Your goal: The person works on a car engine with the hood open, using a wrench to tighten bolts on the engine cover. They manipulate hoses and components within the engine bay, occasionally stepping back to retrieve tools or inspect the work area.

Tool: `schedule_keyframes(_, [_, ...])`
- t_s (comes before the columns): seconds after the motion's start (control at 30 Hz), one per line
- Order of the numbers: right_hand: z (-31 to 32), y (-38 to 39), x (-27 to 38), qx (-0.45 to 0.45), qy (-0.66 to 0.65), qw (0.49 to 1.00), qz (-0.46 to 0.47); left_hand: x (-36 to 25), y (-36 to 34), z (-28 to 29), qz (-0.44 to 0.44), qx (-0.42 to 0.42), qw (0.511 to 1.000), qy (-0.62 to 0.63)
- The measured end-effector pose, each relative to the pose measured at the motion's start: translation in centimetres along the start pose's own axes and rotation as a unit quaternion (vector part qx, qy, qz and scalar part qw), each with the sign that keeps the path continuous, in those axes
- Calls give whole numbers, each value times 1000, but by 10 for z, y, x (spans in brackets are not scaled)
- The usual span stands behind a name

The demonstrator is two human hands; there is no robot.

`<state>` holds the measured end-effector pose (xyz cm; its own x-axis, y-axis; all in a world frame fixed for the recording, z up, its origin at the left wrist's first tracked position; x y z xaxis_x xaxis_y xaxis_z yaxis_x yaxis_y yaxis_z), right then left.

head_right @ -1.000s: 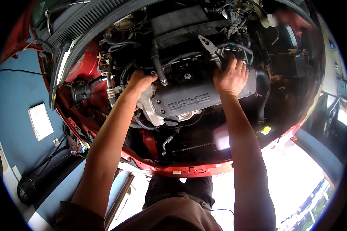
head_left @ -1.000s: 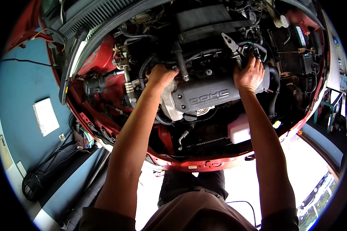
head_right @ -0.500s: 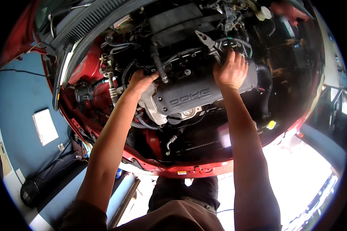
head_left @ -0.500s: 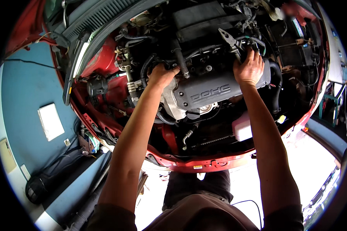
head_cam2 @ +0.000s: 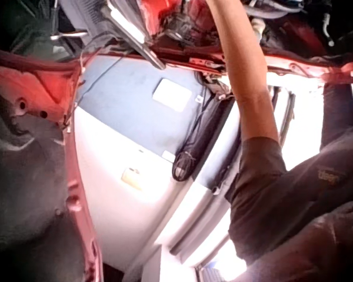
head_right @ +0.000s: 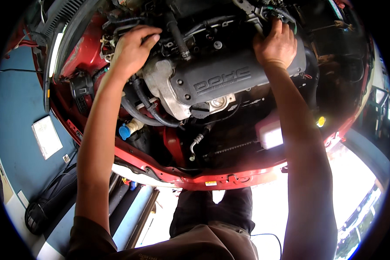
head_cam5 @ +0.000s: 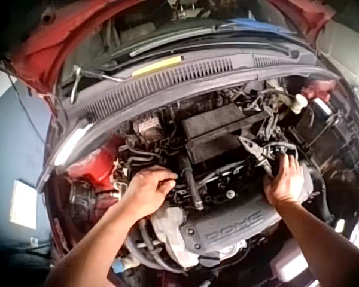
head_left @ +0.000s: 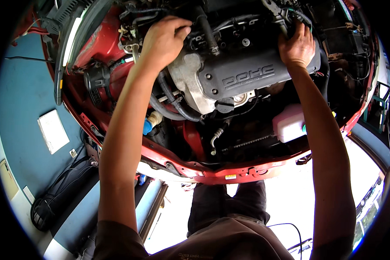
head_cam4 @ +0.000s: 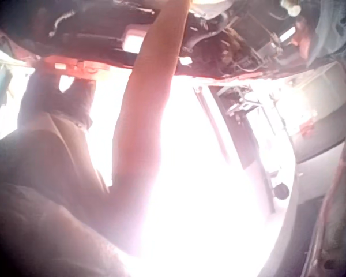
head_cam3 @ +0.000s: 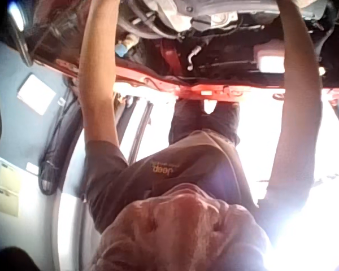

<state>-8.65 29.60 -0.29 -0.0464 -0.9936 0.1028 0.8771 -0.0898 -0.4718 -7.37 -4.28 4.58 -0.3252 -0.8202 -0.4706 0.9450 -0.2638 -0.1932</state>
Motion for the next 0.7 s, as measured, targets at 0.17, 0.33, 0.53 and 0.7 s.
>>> schedule_keyframes(0.17, [-10,0,-18,-12,26,999,17,17,-19,-25,61,141,986,-60])
schedule_keyframes(0.33, [3,4,1,-39,-16,999,14,9,-9,-3,99,224,969,-36])
schedule_keyframes(0.53, [35,13,23,-27,-55,998,-17,11,-5,-9,148,233,961,18])
schedule_keyframes(0.7, [33,14,24,-33,-61,997,-22,4,2,-7,172,244,952,71])
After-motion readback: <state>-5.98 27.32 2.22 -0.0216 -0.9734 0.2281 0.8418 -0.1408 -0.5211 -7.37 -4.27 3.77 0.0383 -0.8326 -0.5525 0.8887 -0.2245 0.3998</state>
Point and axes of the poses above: each hand's wrist, its own y-axis away from the middle knuckle, its own z-axis out of the back of the hand, x = y × z, the point moved 5 cm from there along -y, towards the middle knuckle, and after that the axes turned 1 degree about -x, right-handed, at the moved point
